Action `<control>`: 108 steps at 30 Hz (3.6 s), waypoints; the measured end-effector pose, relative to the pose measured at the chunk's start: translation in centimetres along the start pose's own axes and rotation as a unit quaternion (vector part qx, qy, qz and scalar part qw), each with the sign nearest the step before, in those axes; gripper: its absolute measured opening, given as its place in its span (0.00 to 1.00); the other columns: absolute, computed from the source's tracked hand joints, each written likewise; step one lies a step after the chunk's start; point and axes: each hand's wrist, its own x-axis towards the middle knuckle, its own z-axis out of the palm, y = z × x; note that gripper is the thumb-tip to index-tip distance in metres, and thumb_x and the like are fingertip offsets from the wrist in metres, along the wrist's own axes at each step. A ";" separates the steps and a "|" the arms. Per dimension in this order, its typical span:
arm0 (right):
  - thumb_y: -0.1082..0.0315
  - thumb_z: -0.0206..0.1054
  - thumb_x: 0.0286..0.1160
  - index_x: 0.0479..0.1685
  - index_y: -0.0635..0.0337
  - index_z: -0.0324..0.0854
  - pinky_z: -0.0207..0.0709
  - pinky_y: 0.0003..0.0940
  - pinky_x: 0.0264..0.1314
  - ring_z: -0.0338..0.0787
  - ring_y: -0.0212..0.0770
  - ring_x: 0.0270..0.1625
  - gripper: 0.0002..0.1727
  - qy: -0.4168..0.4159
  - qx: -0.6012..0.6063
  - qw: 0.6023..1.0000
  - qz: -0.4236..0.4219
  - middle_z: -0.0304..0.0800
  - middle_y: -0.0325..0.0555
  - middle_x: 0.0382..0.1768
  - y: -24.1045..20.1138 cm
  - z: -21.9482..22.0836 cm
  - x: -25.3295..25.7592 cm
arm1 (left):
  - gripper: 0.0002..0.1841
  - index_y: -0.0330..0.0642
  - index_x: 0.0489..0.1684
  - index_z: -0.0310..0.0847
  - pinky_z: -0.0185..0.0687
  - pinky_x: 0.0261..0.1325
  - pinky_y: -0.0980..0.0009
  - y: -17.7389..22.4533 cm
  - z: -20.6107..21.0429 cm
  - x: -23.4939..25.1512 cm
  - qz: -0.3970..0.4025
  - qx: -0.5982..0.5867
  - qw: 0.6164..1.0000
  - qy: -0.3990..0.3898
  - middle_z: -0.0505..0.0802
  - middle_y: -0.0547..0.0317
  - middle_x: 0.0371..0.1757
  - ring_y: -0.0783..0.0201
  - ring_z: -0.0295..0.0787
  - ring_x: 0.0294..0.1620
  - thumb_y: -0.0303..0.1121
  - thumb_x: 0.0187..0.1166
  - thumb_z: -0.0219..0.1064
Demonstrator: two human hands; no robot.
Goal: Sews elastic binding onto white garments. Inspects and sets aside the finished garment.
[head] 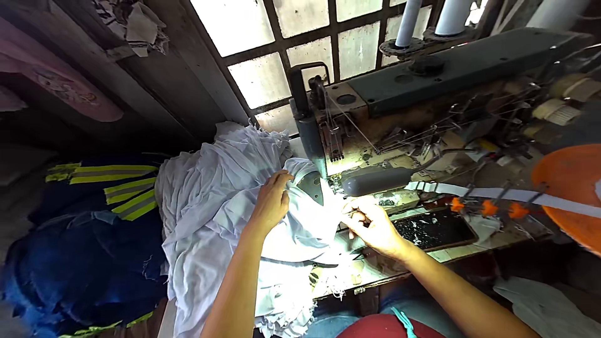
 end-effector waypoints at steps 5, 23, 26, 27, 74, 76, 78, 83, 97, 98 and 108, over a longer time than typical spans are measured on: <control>0.69 0.66 0.79 0.54 0.72 0.82 0.80 0.16 0.31 0.82 0.20 0.26 0.14 -0.029 -0.008 0.999 0.034 0.88 0.40 0.37 -1.1 -0.3 0.0 | 0.12 0.24 0.54 0.85 0.70 0.76 0.35 -0.7 -0.5 -0.7 0.002 0.011 0.999 0.046 0.88 0.34 0.66 0.36 0.81 0.73 0.21 0.80 0.59; 0.76 0.66 0.77 0.35 0.77 0.87 0.80 0.26 0.45 0.90 0.38 0.37 0.09 -0.140 0.056 0.981 -0.122 0.91 0.59 0.32 -6.0 -0.6 -8.1 | 0.26 0.47 0.42 0.83 0.70 0.58 0.72 12.1 4.2 -12.3 0.306 -0.046 0.944 0.111 0.86 0.59 0.30 0.65 0.81 0.38 0.64 0.80 0.62; 0.74 0.63 0.82 0.30 0.76 0.83 0.77 0.19 0.37 0.86 0.29 0.31 0.14 -0.130 0.101 0.983 -0.083 0.89 0.54 0.27 -6.9 -2.6 -8.2 | 0.30 0.37 0.36 0.90 0.73 0.61 0.34 8.8 7.5 -11.6 0.245 0.139 0.953 0.113 0.94 0.41 0.42 0.38 0.90 0.48 0.60 0.68 0.62; 0.72 0.62 0.84 0.29 0.76 0.81 0.74 0.18 0.35 0.84 0.27 0.29 0.15 -0.130 0.115 0.982 -0.076 0.88 0.52 0.25 -6.9 -3.1 -8.3 | 0.25 0.31 0.37 0.92 0.65 0.65 0.22 7.5 8.2 -11.2 0.220 0.182 0.949 0.132 0.94 0.33 0.46 0.26 0.88 0.55 0.49 0.68 0.61; 0.74 0.59 0.83 0.43 0.70 0.86 0.83 0.18 0.26 0.84 0.21 0.20 0.10 0.067 0.058 0.994 0.064 0.87 0.31 0.23 0.5 0.5 0.1 | 0.19 0.41 0.55 0.90 0.70 0.78 0.43 7.8 1.0 -3.1 0.208 0.071 0.974 0.050 0.93 0.52 0.61 0.50 0.85 0.71 0.34 0.65 0.64; 0.75 0.51 0.84 0.54 0.72 0.82 0.83 0.19 0.24 0.83 0.21 0.17 0.15 0.082 0.081 0.988 0.107 0.87 0.28 0.22 -0.3 0.5 0.2 | 0.13 0.40 0.46 0.92 0.71 0.78 0.47 7.7 2.4 -2.6 0.213 0.051 0.974 0.064 0.96 0.52 0.48 0.52 0.92 0.59 0.33 0.76 0.62; 0.74 0.52 0.86 0.59 0.72 0.79 0.82 0.18 0.25 0.83 0.20 0.20 0.15 0.073 0.070 0.990 0.099 0.90 0.31 0.30 -0.6 0.2 0.3 | 0.12 0.40 0.38 0.93 0.75 0.73 0.54 7.4 2.9 -2.2 0.223 0.036 0.970 0.092 0.97 0.53 0.41 0.54 0.93 0.51 0.33 0.78 0.61; 0.74 0.61 0.79 0.60 0.75 0.80 0.82 0.17 0.27 0.84 0.21 0.23 0.16 0.019 0.002 0.999 0.034 0.90 0.40 0.36 0.3 -0.8 -0.2 | 0.12 0.46 0.38 0.95 0.78 0.69 0.61 7.6 3.1 -2.2 0.256 0.025 0.961 0.101 0.97 0.57 0.41 0.59 0.93 0.52 0.35 0.81 0.62; 0.68 0.64 0.81 0.55 0.66 0.91 0.82 0.29 0.69 0.93 0.39 0.62 0.15 0.020 -0.237 0.955 -0.176 0.96 0.53 0.55 2.5 -1.4 -1.2 | 0.13 0.39 0.43 0.92 0.82 0.64 0.57 9.0 4.6 -3.7 0.265 0.217 0.928 0.143 0.97 0.53 0.47 0.53 0.94 0.50 0.21 0.76 0.59; 0.68 0.63 0.82 0.58 0.66 0.90 0.81 0.30 0.70 0.93 0.40 0.64 0.16 0.012 -0.246 0.955 -0.167 0.95 0.52 0.58 2.2 -1.4 -1.2 | 0.14 0.39 0.45 0.93 0.83 0.65 0.54 9.1 4.7 -3.5 0.240 0.214 0.938 0.132 0.97 0.52 0.48 0.51 0.94 0.52 0.21 0.74 0.59; 0.69 0.62 0.82 0.51 0.64 0.90 0.87 0.30 0.55 0.95 0.42 0.55 0.12 0.012 -0.294 0.937 -0.188 0.93 0.56 0.57 1.6 -1.0 -5.7 | 0.39 0.28 0.74 0.79 0.54 0.84 0.31 7.9 5.5 -3.4 0.081 0.132 0.987 0.047 0.78 0.33 0.81 0.30 0.68 0.85 0.60 0.84 0.52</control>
